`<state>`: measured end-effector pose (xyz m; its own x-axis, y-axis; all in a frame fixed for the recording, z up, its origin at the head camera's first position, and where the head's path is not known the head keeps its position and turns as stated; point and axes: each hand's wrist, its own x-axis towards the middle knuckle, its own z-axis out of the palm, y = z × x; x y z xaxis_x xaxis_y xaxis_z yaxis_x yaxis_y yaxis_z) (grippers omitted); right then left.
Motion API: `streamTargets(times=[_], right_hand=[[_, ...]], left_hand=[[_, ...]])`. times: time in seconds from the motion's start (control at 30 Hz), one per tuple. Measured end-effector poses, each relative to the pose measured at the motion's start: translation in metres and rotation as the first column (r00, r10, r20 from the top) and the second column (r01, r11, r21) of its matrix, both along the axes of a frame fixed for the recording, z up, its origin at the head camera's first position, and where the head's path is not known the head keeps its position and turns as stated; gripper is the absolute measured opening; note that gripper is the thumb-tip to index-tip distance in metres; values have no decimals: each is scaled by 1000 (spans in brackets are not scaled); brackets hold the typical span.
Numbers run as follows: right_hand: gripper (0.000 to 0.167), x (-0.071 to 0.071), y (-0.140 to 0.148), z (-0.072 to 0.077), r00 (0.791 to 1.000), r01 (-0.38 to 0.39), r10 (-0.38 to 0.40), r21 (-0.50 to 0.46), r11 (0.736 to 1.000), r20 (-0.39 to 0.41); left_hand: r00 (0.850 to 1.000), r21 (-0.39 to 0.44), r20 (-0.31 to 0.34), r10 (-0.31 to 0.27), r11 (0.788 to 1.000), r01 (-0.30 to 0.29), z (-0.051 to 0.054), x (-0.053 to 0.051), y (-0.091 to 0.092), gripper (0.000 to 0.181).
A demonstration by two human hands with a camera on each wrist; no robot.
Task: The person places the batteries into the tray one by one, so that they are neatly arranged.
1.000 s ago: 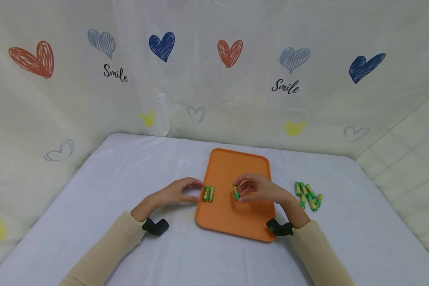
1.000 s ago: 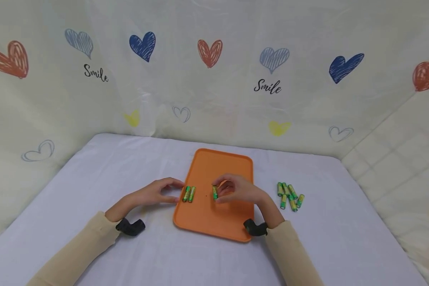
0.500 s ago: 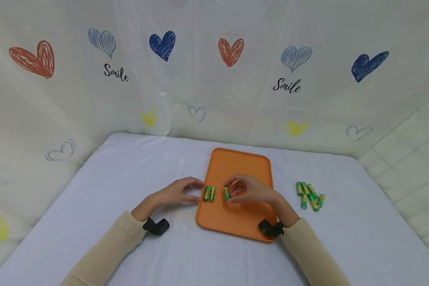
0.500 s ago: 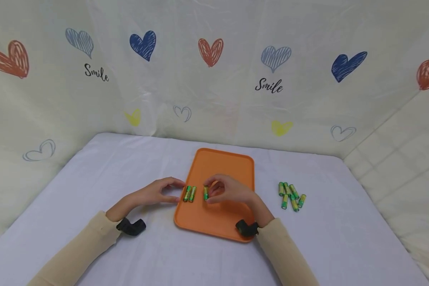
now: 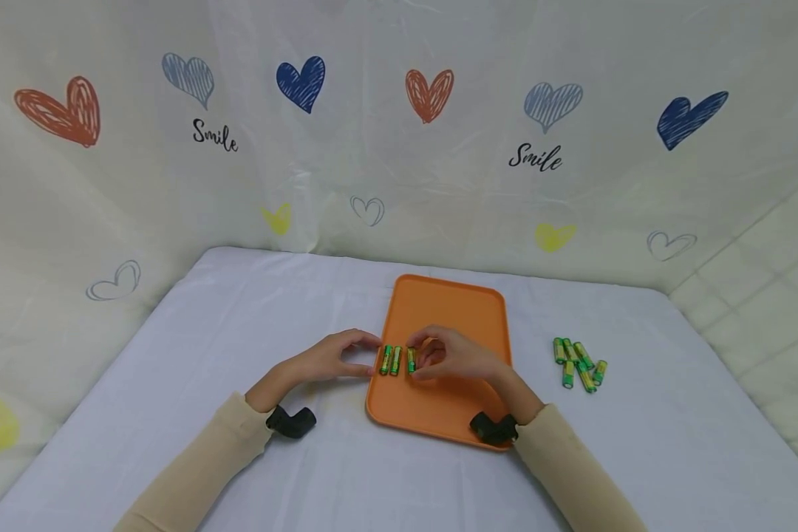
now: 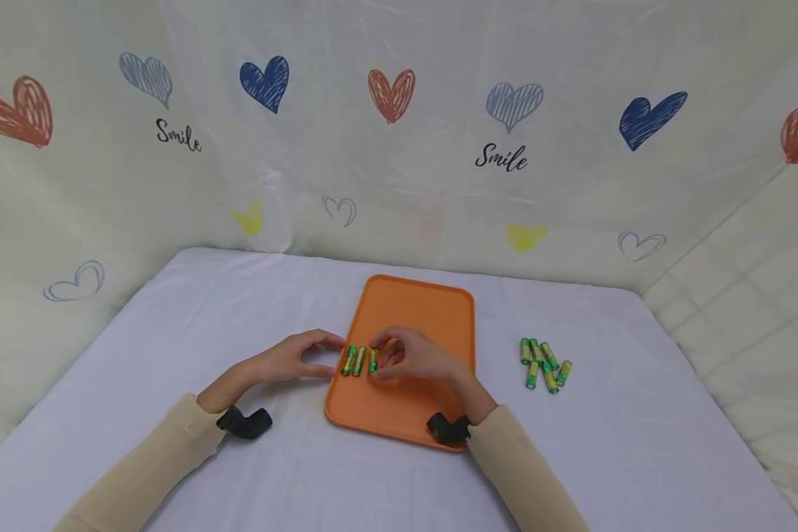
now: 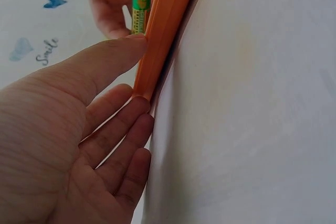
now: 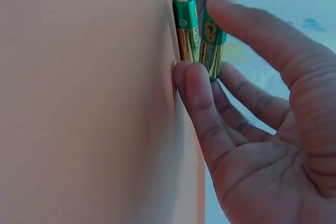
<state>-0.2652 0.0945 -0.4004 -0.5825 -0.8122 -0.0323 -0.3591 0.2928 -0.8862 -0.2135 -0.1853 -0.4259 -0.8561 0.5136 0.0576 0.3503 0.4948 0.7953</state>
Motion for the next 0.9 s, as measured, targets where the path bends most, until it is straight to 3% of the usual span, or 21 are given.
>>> streamTargets(times=[0.33, 0.9], right_hand=[[45, 0, -8, -3, 996, 38, -33, 55, 998, -84], [44, -1, -25, -3, 980, 35, -14, 98, 995, -201]], left_hand=[[1000, 0, -8, -4, 1000, 4, 0, -1, -1, 51], [1000, 9, -6, -8, 1000, 8, 2, 1, 0, 51]])
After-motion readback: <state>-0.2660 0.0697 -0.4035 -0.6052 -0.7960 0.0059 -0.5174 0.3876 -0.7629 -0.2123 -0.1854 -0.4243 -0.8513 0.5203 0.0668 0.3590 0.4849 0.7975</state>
